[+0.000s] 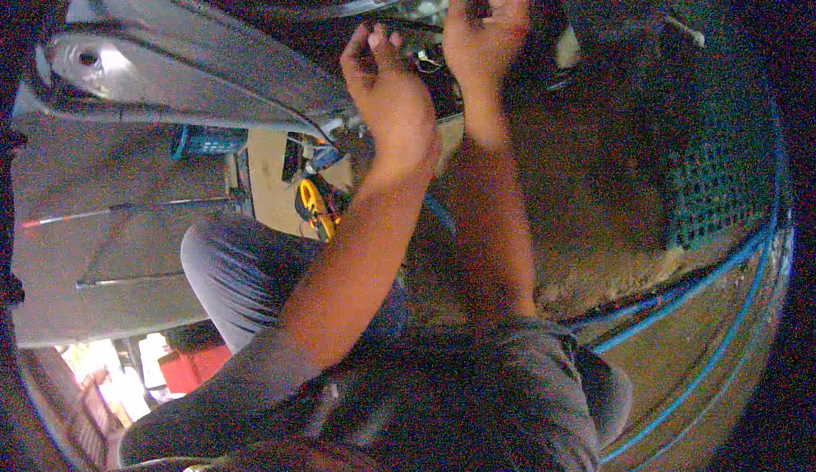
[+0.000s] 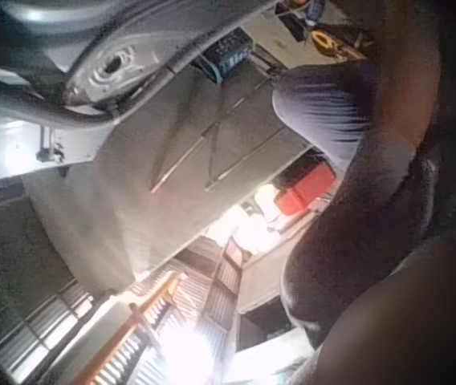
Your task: The person works on the back of a washing machine, routing wires and securing components with a cordless drill. They then use a multimeter to test electrical connections.
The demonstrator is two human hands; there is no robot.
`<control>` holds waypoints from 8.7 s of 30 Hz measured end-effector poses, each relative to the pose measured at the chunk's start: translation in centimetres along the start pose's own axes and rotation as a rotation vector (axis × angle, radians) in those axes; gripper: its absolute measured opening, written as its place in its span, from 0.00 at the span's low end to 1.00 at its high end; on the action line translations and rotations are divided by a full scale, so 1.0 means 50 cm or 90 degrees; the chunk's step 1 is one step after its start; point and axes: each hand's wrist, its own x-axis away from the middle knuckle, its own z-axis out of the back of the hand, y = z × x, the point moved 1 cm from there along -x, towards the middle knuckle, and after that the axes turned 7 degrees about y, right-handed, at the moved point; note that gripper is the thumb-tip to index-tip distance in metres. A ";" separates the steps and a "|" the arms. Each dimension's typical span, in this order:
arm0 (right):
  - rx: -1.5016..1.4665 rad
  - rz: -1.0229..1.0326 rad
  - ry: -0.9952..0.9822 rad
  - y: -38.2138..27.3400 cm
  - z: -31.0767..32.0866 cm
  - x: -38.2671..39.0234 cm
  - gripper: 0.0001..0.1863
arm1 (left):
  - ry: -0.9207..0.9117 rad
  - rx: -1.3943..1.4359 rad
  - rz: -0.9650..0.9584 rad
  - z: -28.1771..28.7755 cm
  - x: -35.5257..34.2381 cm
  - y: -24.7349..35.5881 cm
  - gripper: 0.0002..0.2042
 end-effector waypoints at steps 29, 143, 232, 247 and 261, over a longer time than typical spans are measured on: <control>0.255 0.009 0.226 0.153 0.275 0.053 0.07 | 0.147 0.181 0.018 -0.070 -0.101 -0.005 0.19; 0.302 -0.023 -0.194 0.101 0.102 0.077 0.21 | 0.267 0.122 -0.027 -0.096 -0.106 0.045 0.15; 0.518 0.302 -0.117 0.160 0.156 0.097 0.18 | 0.150 0.052 -0.005 -0.062 -0.083 -0.017 0.22; 0.446 0.243 -0.124 0.164 0.155 0.097 0.17 | 0.149 0.051 0.007 -0.074 -0.068 0.006 0.22; 0.479 0.294 -0.109 0.186 0.167 0.098 0.16 | 0.186 0.084 0.026 -0.078 -0.071 -0.003 0.24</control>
